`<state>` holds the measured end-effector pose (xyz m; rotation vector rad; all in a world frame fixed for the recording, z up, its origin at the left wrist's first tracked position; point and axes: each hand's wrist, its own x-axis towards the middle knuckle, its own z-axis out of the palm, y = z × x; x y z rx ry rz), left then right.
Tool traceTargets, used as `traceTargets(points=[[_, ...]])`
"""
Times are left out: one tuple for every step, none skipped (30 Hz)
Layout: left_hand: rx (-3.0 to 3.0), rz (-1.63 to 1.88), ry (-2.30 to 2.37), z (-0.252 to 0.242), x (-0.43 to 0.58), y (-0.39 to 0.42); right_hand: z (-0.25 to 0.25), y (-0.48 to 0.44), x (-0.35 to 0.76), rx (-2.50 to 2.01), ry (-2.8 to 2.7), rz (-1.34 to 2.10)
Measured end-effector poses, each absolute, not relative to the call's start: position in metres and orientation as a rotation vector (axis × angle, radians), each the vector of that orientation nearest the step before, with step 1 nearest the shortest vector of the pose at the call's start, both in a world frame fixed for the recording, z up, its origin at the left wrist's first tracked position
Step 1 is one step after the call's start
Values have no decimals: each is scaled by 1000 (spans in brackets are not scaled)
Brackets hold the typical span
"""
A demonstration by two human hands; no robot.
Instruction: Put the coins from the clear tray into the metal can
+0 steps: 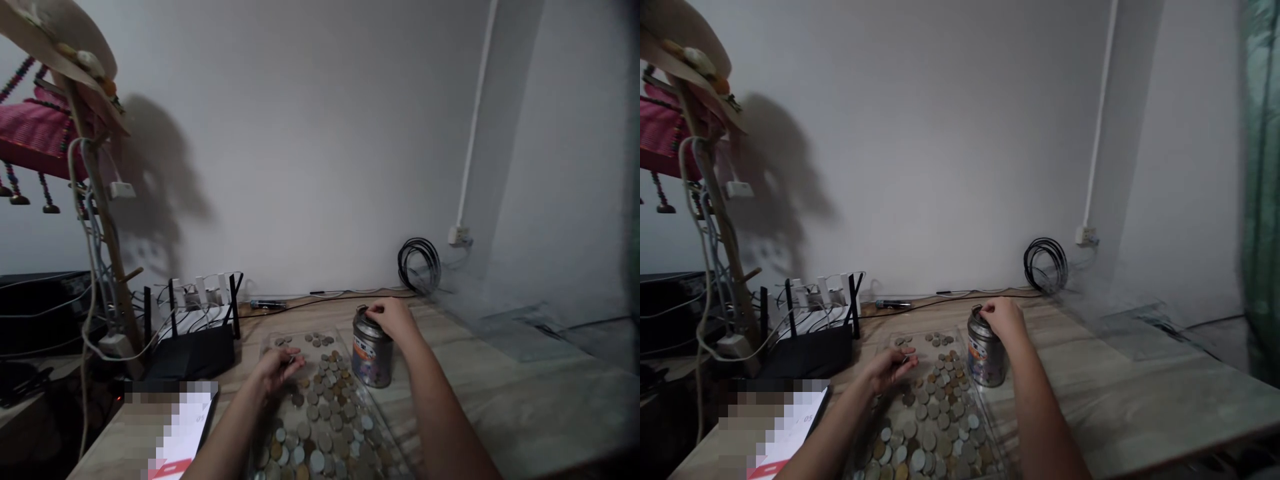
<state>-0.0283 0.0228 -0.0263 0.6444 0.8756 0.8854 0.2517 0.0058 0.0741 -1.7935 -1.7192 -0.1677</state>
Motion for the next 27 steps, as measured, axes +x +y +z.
traceTargets(points=[[663,895,869,-27,-29,23,75,5,248,-1761,-1727,-209],[674,900,861,-27,-29,23,76,3,243,-1712,-1719,-269],[680,900,855,-27,-30,23,78,1,236,-1642,-1700,-336],[682,898,850,-27,-30,23,79,-2,226,-1555,-1683,-390],[681,893,848,-27,-30,23,79,-5,215,-1464,-1685,-414],[678,884,843,-26,-30,23,78,-8,202,-1375,-1718,-401],[672,875,837,-26,-30,22,74,-10,188,-1292,-1803,-345],[659,867,830,-26,-30,22,68,-12,175,-1235,-1935,-263],[643,859,823,-25,-30,22,60,-12,161,-1195,-2091,-173],[627,848,816,-25,-30,21,51,-12,150,-1158,-2228,-100],[616,830,805,-25,-29,21,42,-10,140,-1139,-2349,-32],[612,808,793,-25,-29,21,33,-7,132,-1134,-2447,23],[616,781,781,-25,-28,20,24,-4,127,-1136,-2515,64],[625,754,766,-25,-28,20,17,-1,123,-1146,-2559,96],[637,730,747,-25,-27,19,12,1,122,-1156,-2584,121],[644,713,735,-24,-27,18,9,3,121,-1167,-2594,138],[646,703,732,-23,-27,17,8,4,121,-1178,-2592,140],[645,701,735,-22,-27,16,10,4,123,-1196,-2575,124],[645,703,735,-20,-27,15,15,3,125,-1223,-2536,86],[644,704,736,-18,-27,13,22,1,128,-1251,-2474,24],[645,703,741,-16,-27,12,30,-2,133,-1279,-2389,-52],[651,703,751,-15,-27,11,40,-5,139,-1306,-2284,-131],[662,704,767,-14,-27,9,50,-8,148,-1337,-2170,-202],[676,706,790,-13,-26,9,59,-12,159,-1378,-2053,-261],[689,713,816,-13,-26,8,68,-14,171,-1433,-1933,-307],[701,724,839,-14,-26,9,75,-16,184,-1520,-1820,-336],[714,737,851,-15,-25,9,81,-17,197,-1632,-1726,-336]])
